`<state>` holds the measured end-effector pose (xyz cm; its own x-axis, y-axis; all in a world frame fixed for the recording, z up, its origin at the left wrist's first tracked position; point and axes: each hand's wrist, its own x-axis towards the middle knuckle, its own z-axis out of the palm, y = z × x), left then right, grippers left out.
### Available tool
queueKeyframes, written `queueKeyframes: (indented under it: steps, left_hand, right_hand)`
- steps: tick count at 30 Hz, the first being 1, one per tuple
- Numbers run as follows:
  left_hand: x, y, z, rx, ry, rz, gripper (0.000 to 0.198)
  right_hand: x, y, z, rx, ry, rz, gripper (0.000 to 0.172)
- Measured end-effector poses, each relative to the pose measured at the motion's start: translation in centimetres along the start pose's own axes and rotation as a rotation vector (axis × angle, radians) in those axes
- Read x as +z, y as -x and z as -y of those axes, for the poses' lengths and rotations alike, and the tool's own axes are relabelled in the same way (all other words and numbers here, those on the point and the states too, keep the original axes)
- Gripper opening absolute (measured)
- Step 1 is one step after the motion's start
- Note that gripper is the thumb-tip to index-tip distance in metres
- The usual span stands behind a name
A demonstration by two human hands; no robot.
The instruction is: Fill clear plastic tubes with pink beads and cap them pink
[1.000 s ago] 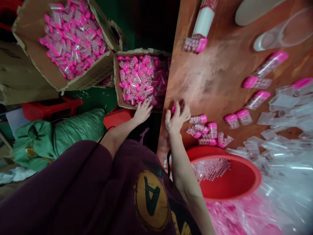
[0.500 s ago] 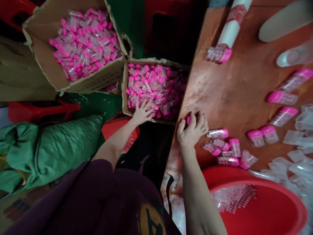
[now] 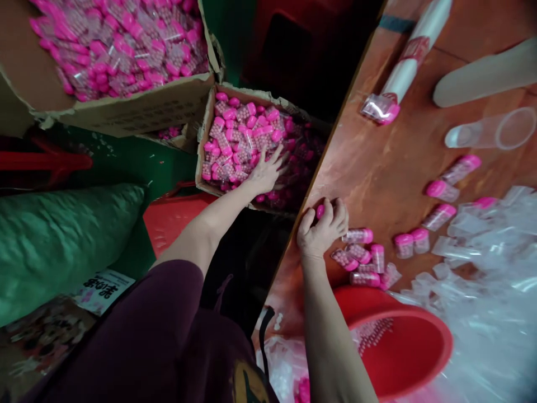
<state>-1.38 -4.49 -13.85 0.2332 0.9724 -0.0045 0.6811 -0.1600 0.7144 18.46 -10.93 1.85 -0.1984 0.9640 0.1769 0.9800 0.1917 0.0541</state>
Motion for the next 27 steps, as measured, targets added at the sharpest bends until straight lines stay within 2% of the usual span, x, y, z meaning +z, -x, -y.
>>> queueKeyframes:
  steps: [3, 6, 10, 13, 15, 18, 19, 20, 22, 24, 27]
  left_hand:
    - [-0.1, -1.6, 1.6, -0.039, 0.037, -0.025, 0.067]
    - [-0.5, -1.1, 3.1, -0.069, 0.028, -0.036, 0.068]
    - [-1.1, 1.7, 2.1, -0.162, 0.016, -0.059, 0.076]
    - [-1.9, 5.5, 1.1, -0.197, 0.035, -0.077, 0.079]
    - [-2.4, 9.0, 1.3, -0.356, 0.022, -0.147, 0.072]
    - [-2.7, 15.7, 2.9, -0.819, -0.039, -0.323, 0.063]
    - [-2.7, 18.1, 3.5, -0.964, -0.064, -0.348, 0.062]
    - [-2.5, 20.5, 3.9, -1.083, -0.08, -0.335, 0.063]
    - [-1.8, 24.5, 4.5, -1.215, -0.061, -0.197, 0.064]
    - [-1.0, 26.9, 4.6, -1.219, -0.004, -0.008, 0.075]
    - [0.1, 27.4, 4.9, -1.141, 0.0, 0.178, 0.103]
  right_hand:
    - [-0.1, 0.0, -0.2, -0.012, -0.006, 0.008, 0.053]
    - [-0.2, 0.1, -0.3, -0.037, -0.011, 0.001, 0.053]
    - [-0.2, 0.1, -0.2, -0.063, -0.01, -0.029, 0.052]
    - [0.0, -0.1, -0.1, -0.055, -0.008, -0.045, 0.052]
    - [0.1, -0.2, -0.1, -0.039, -0.004, -0.041, 0.052]
    - [0.4, -0.3, 0.1, -0.026, -0.016, -0.024, 0.053]
    - [0.4, -0.3, 0.1, -0.024, -0.026, -0.019, 0.054]
    - [0.5, -0.3, 0.1, -0.023, -0.037, -0.017, 0.056]
    - [0.8, -0.3, -0.2, -0.023, -0.051, -0.02, 0.057]
    - [1.5, -0.5, -0.8, -0.031, -0.053, -0.032, 0.059]
    - [2.8, -0.8, -2.1, -0.045, -0.067, -0.068, 0.064]
